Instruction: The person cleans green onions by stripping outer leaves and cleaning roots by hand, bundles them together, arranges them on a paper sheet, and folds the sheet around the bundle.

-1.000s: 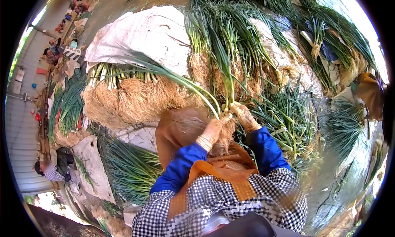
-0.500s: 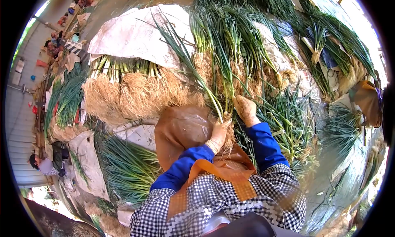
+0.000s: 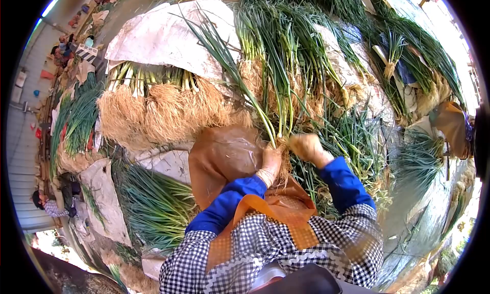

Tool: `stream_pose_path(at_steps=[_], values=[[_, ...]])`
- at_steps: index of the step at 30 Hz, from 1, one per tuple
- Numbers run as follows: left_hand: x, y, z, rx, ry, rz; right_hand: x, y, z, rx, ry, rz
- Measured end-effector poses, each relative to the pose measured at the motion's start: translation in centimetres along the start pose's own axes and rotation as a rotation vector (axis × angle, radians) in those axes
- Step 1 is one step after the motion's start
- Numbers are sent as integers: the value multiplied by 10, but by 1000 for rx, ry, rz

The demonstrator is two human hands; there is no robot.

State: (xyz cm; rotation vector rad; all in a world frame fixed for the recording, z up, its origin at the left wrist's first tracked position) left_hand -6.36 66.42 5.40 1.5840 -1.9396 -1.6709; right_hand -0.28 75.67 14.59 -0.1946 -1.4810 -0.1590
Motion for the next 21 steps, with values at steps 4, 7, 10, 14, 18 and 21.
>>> stream_pose_path(at_steps=[4,7,10,14,18,21], values=[[0,6,-5,129,45,-38,-52,-14,-126,183,-1025,165],[-12,15,-8,141,26,-12,-81,58,-117,-92,-1087,-142],[-19,19,-17,240,-79,-157,-17,74,7,-523,-470,1023],[-17,9,-15,324,-261,-329,-20,50,92,-565,255,1458],[-2,20,-13,132,10,18,-63,27,78,-1046,360,1902],[-3,12,-16,187,-16,-17,-70,32,50,-1012,620,1497]])
Point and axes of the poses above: each hand's wrist, its own z-axis towards the middle knuckle, its own x-axis out of the back of the hand, y = z × x, the point moved 6 cm from there along z, towards the middle knuckle, and after that the axes turned 7 degrees about -x, right-handed, at the moved point
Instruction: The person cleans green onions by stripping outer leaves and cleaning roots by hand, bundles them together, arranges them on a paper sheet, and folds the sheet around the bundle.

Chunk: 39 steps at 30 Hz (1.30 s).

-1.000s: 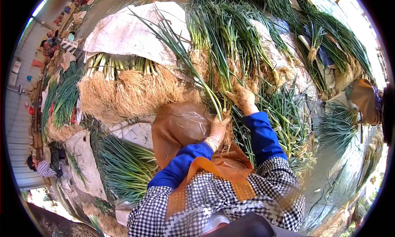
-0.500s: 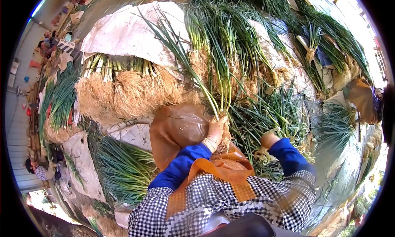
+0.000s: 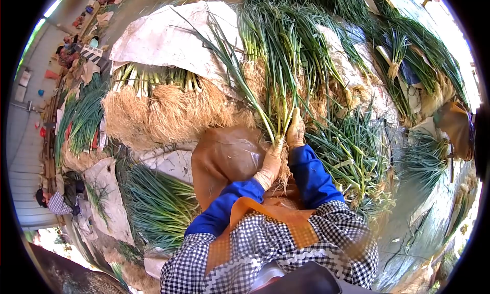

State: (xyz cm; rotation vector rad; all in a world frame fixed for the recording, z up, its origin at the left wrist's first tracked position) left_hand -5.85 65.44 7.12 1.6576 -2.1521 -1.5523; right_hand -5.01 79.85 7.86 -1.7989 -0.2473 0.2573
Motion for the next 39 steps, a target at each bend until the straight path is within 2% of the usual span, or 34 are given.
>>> stream_pose_path(at_steps=[2,4,6,8,9,10,12,13,14,17,18,19,20,21,22,24,25,26,27,28,29,30,31,32,34,35,36,37,38,39], values=[[-1,4,-1,-21,30,19,12,3,-25,94,-228,-483],[0,14,1,-82,91,53,31,-19,-86,465,-601,-895],[-4,14,4,-53,35,-70,74,47,-115,400,-1295,-1742],[-3,8,5,-116,31,-13,154,79,-95,298,-1336,-1917],[-5,8,2,-84,-4,0,144,67,-70,80,-1348,-1980],[-7,7,2,-80,-5,-2,92,-15,-54,-119,-1070,-1870],[-9,13,2,-228,4,188,44,-92,-17,194,-482,-1328],[-9,11,7,-310,12,215,20,-94,2,277,-434,-1283],[-7,5,9,-260,-9,163,-2,-96,19,360,-386,-1239],[-2,7,6,-142,26,173,-29,-33,61,27,-807,-960],[-2,7,8,-152,26,172,-33,-14,67,37,-809,-960],[-2,10,12,-262,49,154,-38,-16,71,174,-631,-1089],[-2,11,14,-364,77,131,-32,-20,56,570,-509,-1378],[-1,8,13,-333,73,139,-28,-51,20,953,-238,-1644],[7,1,17,-321,78,134,-20,-18,22,1038,-185,-1618],[25,-21,32,-211,-10,121,-8,-51,-21,151,-489,-1560],[18,-12,26,-223,5,24,1,-26,-47,231,-855,-767],[10,-3,20,-235,18,-74,26,-26,-70,223,-985,-584],[9,1,16,-159,60,14,51,-28,-95,194,-1121,-399],[9,2,12,-83,98,103,75,-46,-118,104,-1102,-863],[5,5,13,-130,108,7,129,8,-117,-91,-1105,-550],[-5,9,13,-182,99,-150,153,24,-118,-194,-1170,-794],[-3,9,11,-182,91,-64,179,39,-119,-276,-1260,-1051],[-3,8,10,-183,77,24,191,0,-111,-235,-1312,-1895],[-2,-19,35,-203,-51,-455,172,-19,-81,-77,-1297,-2289],[2,-9,22,-174,112,9,133,-19,-53,-41,-1204,-2047],[-2,1,15,-197,100,101,95,-36,-31,330,-1010,-1700],[-9,19,2,-285,134,332,54,-87,-23,371,-702,-1392],[-16,36,-6,-379,167,563,24,-97,-6,426,-497,-1148],[4,0,21,-440,108,254,-5,-91,11,384,-472,-1232]])
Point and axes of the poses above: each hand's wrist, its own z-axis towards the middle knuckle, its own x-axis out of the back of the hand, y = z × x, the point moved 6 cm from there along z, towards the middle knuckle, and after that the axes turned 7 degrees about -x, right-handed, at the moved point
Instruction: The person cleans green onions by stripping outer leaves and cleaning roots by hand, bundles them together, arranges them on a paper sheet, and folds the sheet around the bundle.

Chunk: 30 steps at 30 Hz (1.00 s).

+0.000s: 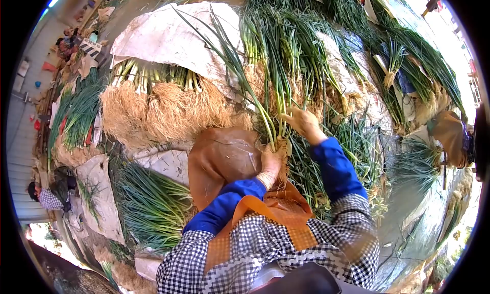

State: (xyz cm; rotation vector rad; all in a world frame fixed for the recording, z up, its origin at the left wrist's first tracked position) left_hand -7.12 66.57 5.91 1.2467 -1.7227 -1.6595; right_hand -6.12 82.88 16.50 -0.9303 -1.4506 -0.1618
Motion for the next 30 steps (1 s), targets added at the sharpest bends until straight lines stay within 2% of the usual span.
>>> stream_pose_path(at_steps=[1,3,5,7,8,9,11,12,13,15,17,18,20,21,22,23,24,25,27,29,30], values=[[0,4,-1,-9,2,5,-13,-4,25,-58,-24,-64],[1,11,-5,91,-11,99,-32,-14,45,274,150,141],[1,23,-4,47,12,77,-49,8,58,-34,27,44],[5,10,-2,96,33,75,-33,-7,29,58,124,17],[7,8,-2,36,19,140,-48,0,23,212,386,-324],[6,13,-6,51,19,141,-58,9,15,357,544,-372],[-4,37,-5,3,-21,156,-22,-9,-30,77,12,28],[-4,21,-4,107,-1,-135,-17,-10,-60,-18,-208,438],[-1,17,-2,105,2,-136,-16,-10,-90,-112,-430,848],[5,0,-1,291,14,-88,-9,-5,-141,24,-786,567],[7,-7,0,247,43,-73,-31,43,-171,370,-935,280],[6,-7,0,241,14,-105,-60,102,-167,203,-879,-260],[1,-7,-2,245,-11,-131,-26,102,-142,-114,-923,-837],[-1,-5,0,239,-13,-133,-15,86,-116,-218,-573,-384],[1,1,-1,174,-32,30,0,67,-97,-158,-269,85],[2,6,-2,107,-50,196,-16,58,-74,48,-68,75],[1,6,0,-38,-62,268,-5,24,-63,-67,-78,-7],[-3,22,-3,7,-97,428,-17,10,-52,-86,-174,-51],[8,-3,3,-29,-46,413,-46,-2,-48,183,12,-2],[8,1,4,8,-59,356,-45,-25,-65,338,129,-183],[9,-2,-1,56,-81,298,-40,-27,-75,380,184,-135]])
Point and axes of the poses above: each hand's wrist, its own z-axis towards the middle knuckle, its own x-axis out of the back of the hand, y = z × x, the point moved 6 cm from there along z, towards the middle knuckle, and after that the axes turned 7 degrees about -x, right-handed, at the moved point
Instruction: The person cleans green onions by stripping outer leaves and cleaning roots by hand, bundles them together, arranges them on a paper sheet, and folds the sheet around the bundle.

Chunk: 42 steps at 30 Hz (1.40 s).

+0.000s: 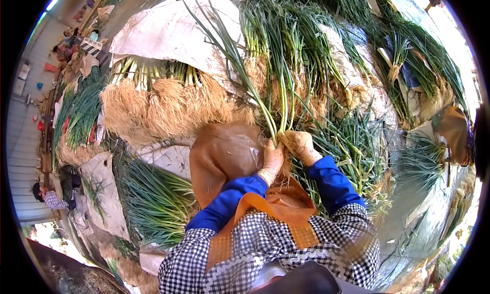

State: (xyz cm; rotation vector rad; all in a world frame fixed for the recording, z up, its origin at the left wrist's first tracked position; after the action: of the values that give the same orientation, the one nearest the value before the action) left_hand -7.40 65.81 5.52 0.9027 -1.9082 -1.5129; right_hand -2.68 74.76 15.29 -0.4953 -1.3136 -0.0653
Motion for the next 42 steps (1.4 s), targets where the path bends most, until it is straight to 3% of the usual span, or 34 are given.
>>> stream_pose_path(at_steps=[1,3,4,5,6,7,8,9,10,11,13,14,15,16,17,20,21,22,23,24,25,26,27,29,31,32,33,36,37,39,40,41,42], values=[[-2,0,-3,4,-5,4,10,-4,-9,189,173,-13],[-7,9,-9,-107,-25,-4,5,-4,-23,107,-74,-224],[-11,-2,-10,255,22,-632,11,-25,-33,348,-319,-460],[-6,-16,4,329,-37,-671,-14,-31,-69,526,-207,-163],[-6,-14,9,244,-18,-550,-31,-26,-102,504,-242,66],[-5,-9,13,154,-1,-427,13,-41,-104,417,-495,278],[-6,-1,11,147,18,-490,9,-13,-114,158,-857,223],[-6,6,8,145,37,-552,-21,38,-139,-22,-986,272],[-6,6,7,146,8,-601,-37,79,-154,-281,-1372,-177],[-6,4,7,174,-25,-582,-45,123,-178,36,-1109,-568],[-9,9,5,191,-65,-655,-8,107,-113,-332,-1059,-439],[-9,8,1,195,-59,-656,-6,97,-78,-461,-643,73],[-9,10,1,174,-61,-659,0,84,-50,-370,-281,572],[-8,16,6,140,-62,-662,-2,65,-29,-633,-260,1106],[-8,21,4,145,-84,-601,-11,58,-14,-750,-335,1184],[-7,19,4,155,-105,-584,-34,58,8,-719,73,983],[-11,21,6,153,-158,-694,-65,70,10,-609,-6,1027],[-9,22,3,341,-121,-772,-55,66,8,-573,-11,871],[-19,20,0,461,-233,-996,-31,44,8,-624,-151,1226],[-18,13,0,479,-319,-788,-34,52,6,-623,-127,1121],[-17,18,-1,362,-323,-676,-28,49,7,-608,-136,1347],[-22,21,-7,469,-379,-694,-26,55,7,-630,-221,1173],[-19,24,0,240,-280,-586,-30,62,8,-581,-91,1076],[-16,33,-2,210,-190,-573,-70,82,8,-674,225,1188],[-17,21,1,180,-127,-655,-17,55,20,-605,178,402],[-15,16,1,195,-104,-701,-25,55,17,-561,260,204],[-15,14,2,196,-104,-702,-40,59,12,-423,412,109],[-15,-12,11,204,-35,-721,-26,41,6,-333,474,25],[-11,-5,9,178,25,-771,-32,41,3,-307,395,40],[-1,37,-5,331,27,-637,-9,-13,2,-129,-82,-121],[2,20,-2,384,-21,-561,-25,-18,-25,44,-142,-233],[1,0,3,434,-79,-486,-5,-28,-51,214,-118,58],[-2,12,-1,424,-44,-607,5,-27,-74,222,-249,207]])
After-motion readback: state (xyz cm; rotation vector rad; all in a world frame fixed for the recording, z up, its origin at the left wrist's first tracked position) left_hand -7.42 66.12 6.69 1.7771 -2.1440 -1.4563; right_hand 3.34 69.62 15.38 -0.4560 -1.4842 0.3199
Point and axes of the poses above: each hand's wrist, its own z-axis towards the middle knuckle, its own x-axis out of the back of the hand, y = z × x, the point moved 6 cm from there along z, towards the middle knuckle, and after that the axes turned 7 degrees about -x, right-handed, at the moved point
